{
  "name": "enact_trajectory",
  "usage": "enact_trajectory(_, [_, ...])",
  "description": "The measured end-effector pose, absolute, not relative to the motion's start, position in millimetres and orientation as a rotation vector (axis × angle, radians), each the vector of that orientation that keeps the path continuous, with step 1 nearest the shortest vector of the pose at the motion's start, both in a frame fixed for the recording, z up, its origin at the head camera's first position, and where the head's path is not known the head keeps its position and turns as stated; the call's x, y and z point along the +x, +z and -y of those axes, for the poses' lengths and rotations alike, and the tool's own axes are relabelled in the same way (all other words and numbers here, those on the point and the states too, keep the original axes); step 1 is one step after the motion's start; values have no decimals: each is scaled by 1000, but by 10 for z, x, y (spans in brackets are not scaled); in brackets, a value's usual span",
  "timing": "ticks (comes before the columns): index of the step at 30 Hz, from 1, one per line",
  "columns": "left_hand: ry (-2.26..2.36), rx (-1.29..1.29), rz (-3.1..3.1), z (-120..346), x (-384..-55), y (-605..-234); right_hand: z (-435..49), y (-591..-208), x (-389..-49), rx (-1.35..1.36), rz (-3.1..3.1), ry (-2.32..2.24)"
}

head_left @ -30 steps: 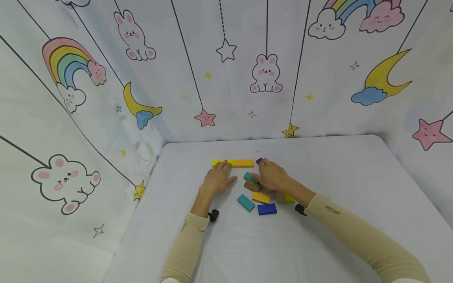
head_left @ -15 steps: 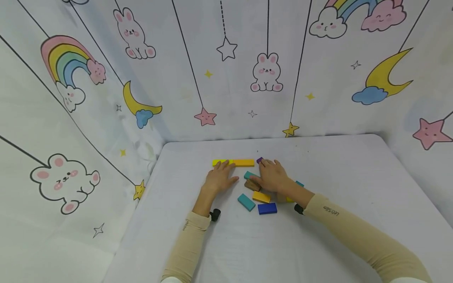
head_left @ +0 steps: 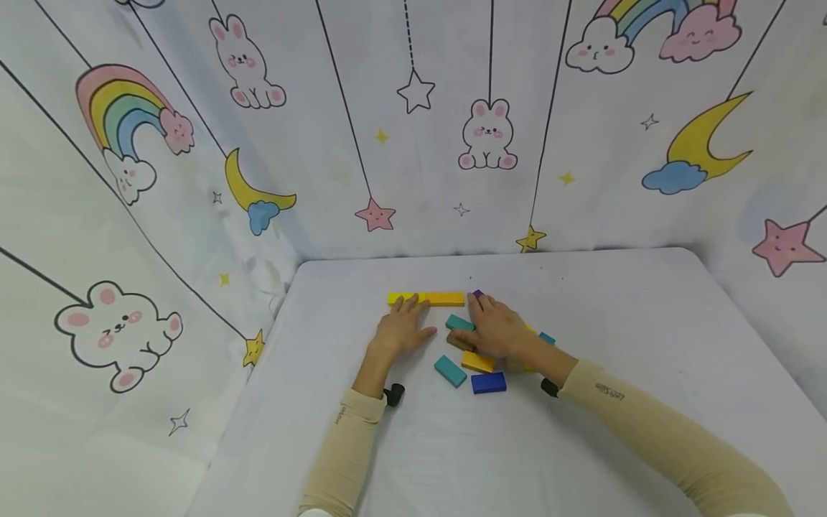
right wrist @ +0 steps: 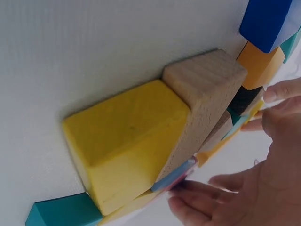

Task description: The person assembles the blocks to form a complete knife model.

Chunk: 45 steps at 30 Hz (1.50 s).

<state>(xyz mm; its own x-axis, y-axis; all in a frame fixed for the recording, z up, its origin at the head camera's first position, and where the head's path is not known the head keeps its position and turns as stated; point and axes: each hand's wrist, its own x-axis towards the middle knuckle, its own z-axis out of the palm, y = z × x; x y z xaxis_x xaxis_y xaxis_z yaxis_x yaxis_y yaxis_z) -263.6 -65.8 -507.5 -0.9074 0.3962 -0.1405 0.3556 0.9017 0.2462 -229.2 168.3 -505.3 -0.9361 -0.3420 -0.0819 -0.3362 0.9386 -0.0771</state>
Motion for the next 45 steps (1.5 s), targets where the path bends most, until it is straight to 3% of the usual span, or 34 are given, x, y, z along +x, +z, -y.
enact_trajectory(26, [321, 577, -2838, 704, -2615, -5089, -1758, -5079, -2262, -422, -2920, -213])
enact_trajectory(45, [302, 598, -2847, 695, -2660, -5055, -2129, -5079, -2377, -674, -2839, -487])
